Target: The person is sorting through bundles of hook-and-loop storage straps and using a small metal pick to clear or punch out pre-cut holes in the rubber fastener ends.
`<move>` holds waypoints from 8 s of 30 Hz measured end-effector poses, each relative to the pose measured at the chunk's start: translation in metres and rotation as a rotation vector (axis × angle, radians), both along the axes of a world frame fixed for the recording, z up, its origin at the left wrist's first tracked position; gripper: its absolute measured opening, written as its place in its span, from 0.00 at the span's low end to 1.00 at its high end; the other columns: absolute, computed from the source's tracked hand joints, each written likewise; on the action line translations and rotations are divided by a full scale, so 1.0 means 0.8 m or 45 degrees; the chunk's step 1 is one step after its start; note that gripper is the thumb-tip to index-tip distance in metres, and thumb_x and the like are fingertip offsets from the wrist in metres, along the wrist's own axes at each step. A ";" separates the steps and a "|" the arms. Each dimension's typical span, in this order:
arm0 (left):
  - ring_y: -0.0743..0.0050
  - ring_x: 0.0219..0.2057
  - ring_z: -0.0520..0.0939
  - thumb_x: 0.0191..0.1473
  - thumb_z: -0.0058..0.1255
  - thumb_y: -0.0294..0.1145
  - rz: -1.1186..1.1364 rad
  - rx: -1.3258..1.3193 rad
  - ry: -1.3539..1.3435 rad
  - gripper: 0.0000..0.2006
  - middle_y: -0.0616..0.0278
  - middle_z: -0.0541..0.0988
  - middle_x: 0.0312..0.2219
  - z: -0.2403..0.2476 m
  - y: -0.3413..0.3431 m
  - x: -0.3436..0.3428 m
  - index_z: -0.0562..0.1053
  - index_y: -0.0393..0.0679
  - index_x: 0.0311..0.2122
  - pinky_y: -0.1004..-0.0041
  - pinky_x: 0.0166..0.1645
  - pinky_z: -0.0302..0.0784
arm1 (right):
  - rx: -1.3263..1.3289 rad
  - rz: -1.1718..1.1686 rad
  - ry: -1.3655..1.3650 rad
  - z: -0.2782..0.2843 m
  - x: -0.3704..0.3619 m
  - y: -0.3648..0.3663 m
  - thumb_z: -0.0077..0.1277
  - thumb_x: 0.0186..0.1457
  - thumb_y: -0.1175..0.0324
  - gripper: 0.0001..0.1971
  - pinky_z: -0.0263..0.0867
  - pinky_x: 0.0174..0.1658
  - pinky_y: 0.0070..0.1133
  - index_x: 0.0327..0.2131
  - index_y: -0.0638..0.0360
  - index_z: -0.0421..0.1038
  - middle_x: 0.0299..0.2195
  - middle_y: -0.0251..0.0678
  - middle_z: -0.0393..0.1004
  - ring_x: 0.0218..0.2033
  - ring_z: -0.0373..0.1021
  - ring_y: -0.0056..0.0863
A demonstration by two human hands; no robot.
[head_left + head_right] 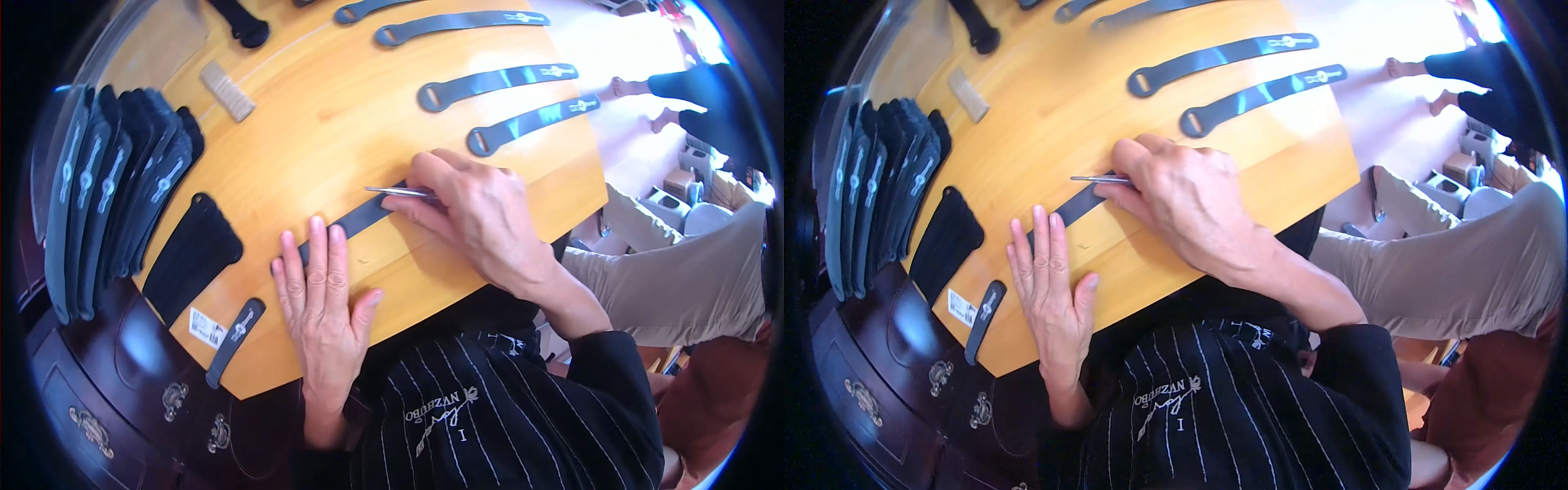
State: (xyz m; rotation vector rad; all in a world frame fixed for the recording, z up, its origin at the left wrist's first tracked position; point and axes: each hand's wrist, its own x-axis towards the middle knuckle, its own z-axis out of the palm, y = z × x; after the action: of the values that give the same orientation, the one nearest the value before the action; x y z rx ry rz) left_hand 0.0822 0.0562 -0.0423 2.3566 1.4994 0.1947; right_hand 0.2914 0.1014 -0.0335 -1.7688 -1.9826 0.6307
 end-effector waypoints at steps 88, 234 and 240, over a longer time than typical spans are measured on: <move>0.91 0.21 0.72 0.51 0.58 0.18 1.092 -0.070 -1.069 0.10 0.67 0.76 0.23 -0.012 -0.006 -0.017 0.73 0.36 0.39 0.86 0.23 0.67 | -0.505 -0.452 0.579 0.018 0.058 -0.023 0.56 0.57 0.57 0.11 0.56 0.38 0.15 0.33 0.54 0.74 0.22 0.22 0.69 0.27 0.63 0.12; 0.80 0.24 0.77 0.56 0.51 0.18 0.896 -0.113 -1.127 0.10 0.60 0.75 0.32 0.002 -0.021 -0.027 0.75 0.31 0.44 0.83 0.23 0.74 | -0.434 -0.325 0.681 0.016 0.068 -0.039 0.60 0.52 0.71 0.07 0.52 0.26 0.15 0.30 0.64 0.74 0.20 0.26 0.68 0.21 0.57 0.12; 0.86 0.21 0.75 0.55 0.54 0.20 0.942 -0.056 -0.998 0.09 0.63 0.75 0.28 -0.002 -0.015 -0.023 0.74 0.32 0.42 0.86 0.20 0.69 | -0.469 -0.233 0.558 0.024 0.075 -0.031 0.61 0.52 0.69 0.09 0.51 0.26 0.15 0.27 0.64 0.73 0.19 0.27 0.68 0.20 0.57 0.13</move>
State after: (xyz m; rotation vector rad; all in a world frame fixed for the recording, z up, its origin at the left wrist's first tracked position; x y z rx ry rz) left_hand 0.0636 0.0441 -0.0438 1.2950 1.7808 1.0879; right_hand 0.3513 0.0765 -0.0144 -1.7884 -1.4584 1.2589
